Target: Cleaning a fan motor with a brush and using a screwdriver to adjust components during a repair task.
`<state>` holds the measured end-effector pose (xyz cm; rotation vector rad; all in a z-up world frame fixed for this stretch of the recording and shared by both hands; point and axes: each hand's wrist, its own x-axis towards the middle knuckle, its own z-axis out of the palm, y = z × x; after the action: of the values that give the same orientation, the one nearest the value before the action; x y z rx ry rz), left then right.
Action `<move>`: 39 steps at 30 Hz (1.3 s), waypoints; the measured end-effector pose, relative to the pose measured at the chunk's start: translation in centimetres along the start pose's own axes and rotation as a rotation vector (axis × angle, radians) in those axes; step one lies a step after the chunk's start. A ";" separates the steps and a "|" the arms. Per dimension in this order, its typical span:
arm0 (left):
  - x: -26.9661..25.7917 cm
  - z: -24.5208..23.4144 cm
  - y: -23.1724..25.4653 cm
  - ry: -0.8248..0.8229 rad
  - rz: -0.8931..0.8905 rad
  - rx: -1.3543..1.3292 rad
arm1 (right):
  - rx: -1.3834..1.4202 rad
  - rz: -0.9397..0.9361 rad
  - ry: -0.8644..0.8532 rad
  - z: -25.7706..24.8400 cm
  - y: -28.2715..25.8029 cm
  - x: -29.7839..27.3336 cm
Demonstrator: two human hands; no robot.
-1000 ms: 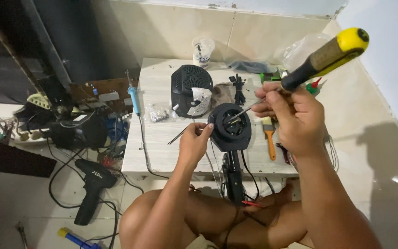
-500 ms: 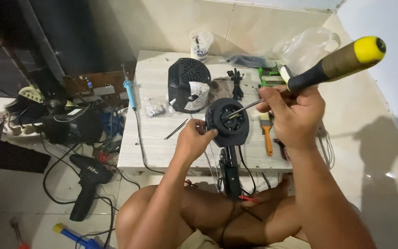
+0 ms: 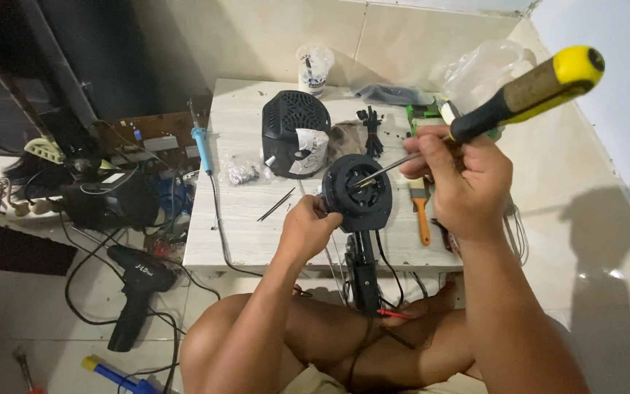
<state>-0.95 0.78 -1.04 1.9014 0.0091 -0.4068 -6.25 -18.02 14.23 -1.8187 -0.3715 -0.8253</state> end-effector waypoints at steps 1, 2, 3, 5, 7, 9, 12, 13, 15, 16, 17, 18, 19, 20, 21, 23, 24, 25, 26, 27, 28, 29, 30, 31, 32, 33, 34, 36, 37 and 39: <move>0.0 0.1 -0.2 0.007 0.012 -0.010 | -0.023 -0.029 0.027 0.0 0.1 -0.2; 0.0 0.3 -0.3 0.014 0.023 -0.020 | -0.045 -0.058 0.053 -0.1 0.2 -0.4; 0.1 0.5 -0.5 0.011 0.023 -0.017 | -0.047 -0.056 0.056 -0.3 0.6 -0.4; 0.3 0.7 -0.7 0.026 0.042 -0.025 | 0.007 -0.019 0.039 -0.6 1.5 -0.1; 0.1 0.7 -0.4 0.032 0.039 -0.032 | 0.069 0.046 0.020 -0.7 0.4 0.1; 0.0 0.7 -0.5 0.040 0.031 -0.041 | 0.132 0.115 -0.005 -0.5 -0.1 0.0; 0.1 0.8 -0.6 0.049 0.017 -0.047 | 0.016 0.068 0.021 -0.6 0.4 -0.3; 0.1 0.9 -0.6 0.051 0.006 -0.048 | -0.004 0.060 0.036 -0.7 0.9 -0.3; 0.2 0.9 -0.4 0.050 -0.002 -0.046 | -0.026 0.051 0.055 -1.0 1.2 -0.3; 0.2 0.8 -0.3 0.049 -0.011 -0.054 | 0.036 0.105 0.046 -1.0 1.0 -0.2; 0.1 0.8 -0.3 0.049 -0.025 -0.062 | 0.099 0.161 0.034 -1.0 0.7 -0.3; -0.1 0.6 -0.1 0.048 -0.025 -0.059 | 0.100 0.162 0.037 -0.8 0.4 -0.4; -0.2 0.5 0.1 0.040 -0.023 -0.056 | 0.083 0.130 0.034 -0.6 0.0 -0.5; -0.4 0.5 0.4 0.032 -0.022 -0.052 | 0.065 0.098 0.031 -0.5 -0.3 -0.6; -0.3 0.4 0.2 0.025 -0.022 -0.047 | 0.063 0.102 0.038 -0.6 0.1 -0.5; -0.1 0.4 0.1 0.030 0.007 -0.038 | 0.027 0.048 0.055 -0.9 1.1 -0.5; -0.1 0.5 0.0 0.022 0.009 -0.031 | 0.024 0.051 0.065 -1.0 0.8 -0.4; -0.1 0.5 0.0 0.017 -0.001 -0.026 | 0.062 0.084 0.050 -1.0 0.6 -0.2; 0.0 0.4 0.0 0.012 -0.011 -0.021 | 0.100 0.117 0.035 -1.0 0.4 0.0; -0.3 0.4 0.5 0.010 -0.008 -0.018 | 0.099 0.116 0.040 -1.1 -0.1 0.0; -0.6 0.2 0.9 0.005 -0.003 -0.023 | 0.118 0.158 0.024 -1.1 -0.6 0.0; -0.9 0.1 1.2 0.004 -0.001 -0.031 | 0.138 0.201 0.002 -1.1 -1.1 0.1; -0.9 0.0 1.4 0.006 -0.001 -0.031 | 0.139 0.200 0.001 -1.1 -0.7 0.1; -0.9 0.0 1.4 0.004 0.003 -0.025 | 0.116 0.157 0.035 -1.1 -0.2 0.0; -0.9 0.1 1.5 0.003 0.006 -0.018 | 0.093 0.113 0.068 -1.2 0.2 -0.2; -1.0 0.0 1.5 -0.002 0.006 -0.015 | 0.091 0.116 0.072 -1.3 0.5 -0.2; -1.1 0.0 1.6 -0.006 -0.002 -0.014 | 0.103 0.136 0.048 -1.4 0.8 -0.2; -0.9 0.0 1.7 -0.009 -0.006 -0.011 | 0.117 0.154 0.027 -1.9 0.7 0.2; -0.8 0.1 1.5 -0.004 -0.017 -0.004 | 0.246 0.223 -0.048 -2.2 0.2 0.4; -0.9 0.2 1.6 0.001 -0.029 0.003 | 0.375 0.292 -0.124 -2.8 -1.1 0.8</move>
<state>-1.54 0.22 0.61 1.9063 0.0367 -0.4250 -7.36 -20.23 16.09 -1.5273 -0.3069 -0.4090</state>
